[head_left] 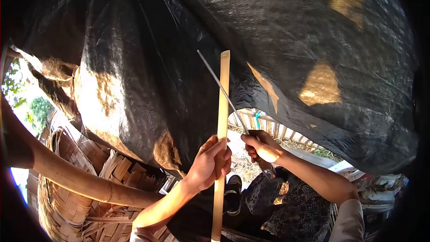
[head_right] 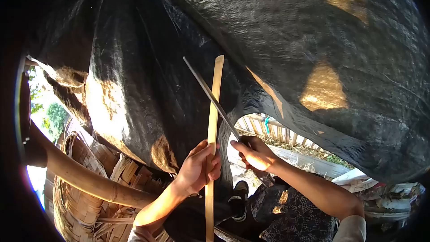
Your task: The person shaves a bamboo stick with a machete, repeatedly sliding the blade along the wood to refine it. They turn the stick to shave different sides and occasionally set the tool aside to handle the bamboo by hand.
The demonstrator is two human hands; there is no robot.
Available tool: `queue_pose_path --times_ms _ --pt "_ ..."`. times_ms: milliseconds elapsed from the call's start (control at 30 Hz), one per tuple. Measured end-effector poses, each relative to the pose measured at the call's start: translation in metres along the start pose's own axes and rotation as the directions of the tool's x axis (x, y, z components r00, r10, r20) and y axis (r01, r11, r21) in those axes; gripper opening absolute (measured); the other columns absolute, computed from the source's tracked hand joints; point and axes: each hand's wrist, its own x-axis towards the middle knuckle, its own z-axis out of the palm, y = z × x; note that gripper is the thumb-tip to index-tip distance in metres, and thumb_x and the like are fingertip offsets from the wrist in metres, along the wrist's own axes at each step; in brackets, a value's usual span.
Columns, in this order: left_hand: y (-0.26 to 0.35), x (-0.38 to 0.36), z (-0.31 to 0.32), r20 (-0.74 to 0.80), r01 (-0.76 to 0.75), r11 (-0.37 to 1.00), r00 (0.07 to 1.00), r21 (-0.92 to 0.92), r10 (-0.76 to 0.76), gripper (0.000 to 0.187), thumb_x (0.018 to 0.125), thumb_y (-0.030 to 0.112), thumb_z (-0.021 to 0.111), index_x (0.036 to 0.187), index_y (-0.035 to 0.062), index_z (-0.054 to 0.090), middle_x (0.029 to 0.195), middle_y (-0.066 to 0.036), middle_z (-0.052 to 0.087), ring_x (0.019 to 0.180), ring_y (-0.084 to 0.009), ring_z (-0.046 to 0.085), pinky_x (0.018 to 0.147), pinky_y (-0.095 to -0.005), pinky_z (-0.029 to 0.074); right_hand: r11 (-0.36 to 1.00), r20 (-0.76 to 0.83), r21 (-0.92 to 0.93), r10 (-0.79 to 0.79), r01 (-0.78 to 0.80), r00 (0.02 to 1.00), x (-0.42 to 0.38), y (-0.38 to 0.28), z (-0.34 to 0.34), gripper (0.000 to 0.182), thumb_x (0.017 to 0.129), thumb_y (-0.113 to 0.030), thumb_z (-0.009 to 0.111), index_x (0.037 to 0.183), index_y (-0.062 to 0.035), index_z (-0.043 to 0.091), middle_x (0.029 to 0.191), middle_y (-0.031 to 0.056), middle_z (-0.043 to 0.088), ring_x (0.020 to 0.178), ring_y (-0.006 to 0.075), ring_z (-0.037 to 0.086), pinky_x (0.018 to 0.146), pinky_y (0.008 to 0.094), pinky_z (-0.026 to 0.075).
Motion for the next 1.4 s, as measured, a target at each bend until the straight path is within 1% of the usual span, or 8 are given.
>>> queue_pose_path --times_ms 233,333,433,600,733,1033,1233,1400 --pt "-0.027 0.008 0.005 -0.001 0.086 0.985 0.996 0.151 -0.087 0.041 0.096 0.039 0.028 0.076 0.006 0.041 0.052 -0.004 0.036 0.035 -0.0161 0.037 0.036 -0.0281 0.033 0.928 0.125 0.296 0.196 -0.225 0.973 0.003 0.008 -0.012 0.062 0.086 -0.066 0.022 0.063 -0.0111 0.04 0.044 -0.0007 0.031 0.034 0.0103 0.03 0.036 0.0269 0.035" --pt "-0.027 0.01 0.012 0.007 0.124 0.988 0.992 0.096 -0.126 0.042 0.096 0.04 0.027 0.075 0.0065 0.041 0.05 -0.004 0.034 0.035 -0.0163 0.037 0.035 -0.0281 0.033 0.998 -0.018 -0.033 0.049 -0.049 0.999 0.0 0.014 -0.014 0.064 0.091 -0.057 0.015 0.064 -0.008 0.045 0.047 0.0002 0.038 0.042 0.0123 0.041 0.046 0.0295 0.038" --pt "-0.026 0.013 0.015 0.037 0.141 0.99 0.989 0.026 -0.141 0.041 0.096 0.04 0.027 0.075 0.0075 0.041 0.049 -0.003 0.033 0.033 -0.0148 0.034 0.033 -0.0267 0.03 0.752 0.078 -0.511 -0.441 0.416 0.894 -0.005 -0.003 -0.02 0.052 0.093 -0.044 0.029 0.072 -0.0052 0.056 0.054 0.0096 0.053 0.054 0.0272 0.055 0.057 0.0379 0.043" --pt "-0.025 0.016 0.017 0.03 0.143 0.989 0.989 0.03 -0.144 0.042 0.095 0.042 0.028 0.072 0.01 0.042 0.048 0.0 0.031 0.032 -0.0102 0.03 0.03 -0.0226 0.027 0.413 0.198 -0.853 -0.31 0.319 0.93 -0.016 -0.03 -0.029 0.052 0.074 -0.055 0.056 0.084 -0.0046 0.061 0.065 0.0131 0.061 0.065 0.0327 0.062 0.06 0.0416 0.05" --pt "-0.031 0.016 0.022 0.122 0.11 0.994 0.987 -0.01 -0.108 0.05 0.09 0.057 0.032 0.073 0.0114 0.046 0.047 0.003 0.03 0.031 -0.0075 0.028 0.03 -0.0208 0.025 0.276 0.296 -0.852 -0.448 0.445 0.844 -0.015 -0.025 -0.037 0.07 0.072 -0.074 0.043 0.078 -0.0067 0.063 0.055 0.0121 0.06 0.051 0.0283 0.062 0.048 0.0382 0.05" --pt "-0.026 0.012 0.042 -0.074 0.075 0.995 0.995 0.07 -0.07 0.041 0.095 0.043 0.028 0.074 0.0102 0.038 0.046 -0.002 0.027 0.031 -0.0102 0.023 0.029 -0.0235 0.021 0.342 0.004 -0.922 -0.458 0.181 0.889 0.003 -0.03 -0.066 0.065 0.079 -0.066 0.041 0.065 -0.0064 0.062 0.049 0.0101 0.057 0.047 0.0279 0.06 0.043 0.0364 0.048" --pt "-0.026 0.021 0.043 -0.043 0.058 0.998 0.997 0.027 -0.057 0.045 0.095 0.046 0.028 0.07 0.0106 0.038 0.045 0.001 0.027 0.031 -0.0086 0.024 0.029 -0.0229 0.022 0.274 0.316 -0.849 -0.423 0.452 0.85 -0.011 -0.021 -0.055 0.072 0.073 -0.073 0.043 0.071 -0.0054 0.066 0.048 0.0121 0.056 0.044 0.0264 0.059 0.041 0.0363 0.047" --pt "-0.02 0.031 0.043 -0.191 0.068 0.996 0.98 0.066 -0.054 0.039 0.095 0.038 0.033 0.068 0.0114 0.037 0.044 0.0 0.027 0.029 -0.0088 0.023 0.028 -0.0232 0.021 0.26 0.188 -0.913 -0.413 0.314 0.891 0.007 -0.022 -0.069 0.072 0.074 -0.074 0.04 0.068 -0.0064 0.066 0.047 0.011 0.055 0.049 0.0249 0.061 0.046 0.0358 0.049"
